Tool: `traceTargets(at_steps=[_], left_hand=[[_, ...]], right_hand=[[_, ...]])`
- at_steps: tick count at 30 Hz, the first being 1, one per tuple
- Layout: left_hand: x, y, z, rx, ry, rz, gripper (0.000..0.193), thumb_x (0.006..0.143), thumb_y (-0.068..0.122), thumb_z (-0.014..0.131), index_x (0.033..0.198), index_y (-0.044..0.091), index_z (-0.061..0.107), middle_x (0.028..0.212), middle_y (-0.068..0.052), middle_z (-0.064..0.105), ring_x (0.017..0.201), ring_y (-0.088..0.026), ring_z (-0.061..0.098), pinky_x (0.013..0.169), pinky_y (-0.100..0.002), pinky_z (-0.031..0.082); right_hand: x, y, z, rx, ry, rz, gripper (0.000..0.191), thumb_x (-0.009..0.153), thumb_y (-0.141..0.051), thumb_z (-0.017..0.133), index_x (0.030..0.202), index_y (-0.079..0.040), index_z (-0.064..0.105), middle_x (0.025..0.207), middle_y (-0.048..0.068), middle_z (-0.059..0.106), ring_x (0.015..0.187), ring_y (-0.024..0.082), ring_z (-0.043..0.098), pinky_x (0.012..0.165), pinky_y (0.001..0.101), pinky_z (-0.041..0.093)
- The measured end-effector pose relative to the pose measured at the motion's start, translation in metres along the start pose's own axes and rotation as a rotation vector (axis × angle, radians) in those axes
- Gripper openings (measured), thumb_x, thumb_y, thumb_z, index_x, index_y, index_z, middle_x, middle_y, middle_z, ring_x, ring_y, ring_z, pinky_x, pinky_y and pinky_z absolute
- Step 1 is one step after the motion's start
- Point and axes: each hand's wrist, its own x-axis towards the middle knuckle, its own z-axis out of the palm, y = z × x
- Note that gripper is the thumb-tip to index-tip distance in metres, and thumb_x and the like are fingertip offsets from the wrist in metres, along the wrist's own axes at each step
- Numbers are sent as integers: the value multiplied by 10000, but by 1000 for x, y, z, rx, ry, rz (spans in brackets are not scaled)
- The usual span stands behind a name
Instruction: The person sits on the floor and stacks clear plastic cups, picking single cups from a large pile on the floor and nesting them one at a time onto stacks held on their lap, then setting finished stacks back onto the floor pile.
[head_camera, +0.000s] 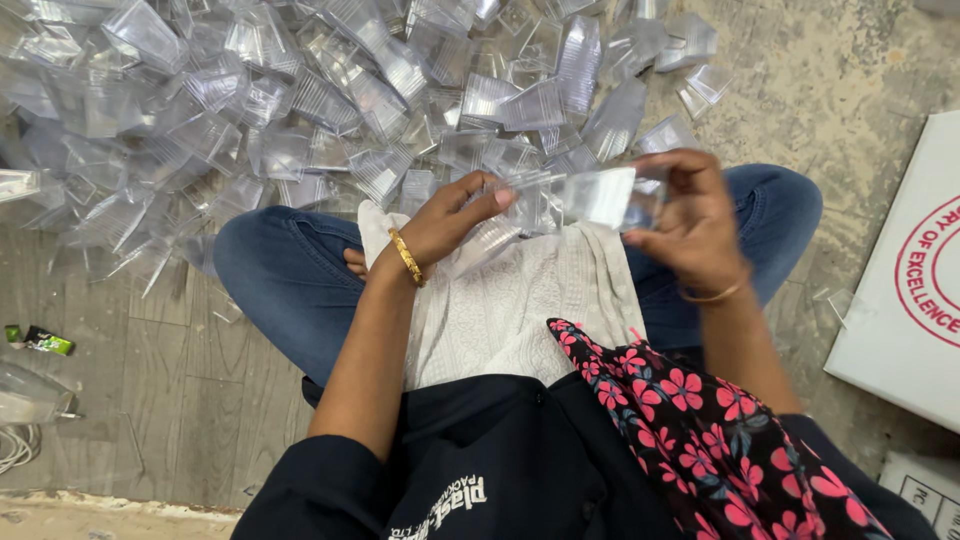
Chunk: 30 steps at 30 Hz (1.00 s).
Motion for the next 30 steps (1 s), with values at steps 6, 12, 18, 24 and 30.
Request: traceTargets(at_steps=[6,12,18,24,30], left_hand=[[0,-1,-4,28,21,-37,474,937,498,643,1120,63,694,1030,-36,681,997,-146,583,919,-304,456],[9,0,-1,-6,14,-82,522,890,541,657,1140,85,703,1085,-47,689,1073,-163,600,976,-332,436],[14,0,13,-48,-33,-71,523,884,526,662,1184,99,694,1156,-32,692,1131,-153,591,1015,-320,415],[19,-11,26,-119,-140,-58,513,900,502,664,1203,88,689,1141,-16,680,1119,-134,579,997,-285,419],[24,-31,9,-176,-8,-101,427,885,508,651,1087,132,686,1003,41,633,973,-81,557,880,-253,437]], right_hand=[[-94,-55,-123,-716,481,164,738,845,-156,893,1424,-83,442,1360,59,538,1291,194,595,1090,372,564],[-226,-57,-209,-1427,-100,1424,895,617,-597,900,1317,-99,650,1137,139,810,1124,281,747,1014,392,548],[-148,-67,-115,-1150,367,432,722,844,-290,863,1422,-17,526,1431,170,612,1342,286,606,1067,423,525],[6,-37,28,-658,-91,131,791,758,-92,904,1419,-65,472,1500,128,553,1400,254,520,1200,414,416],[55,6,27,-540,-88,246,744,940,-357,769,1521,-76,399,1524,109,586,1417,256,551,1182,394,442]])
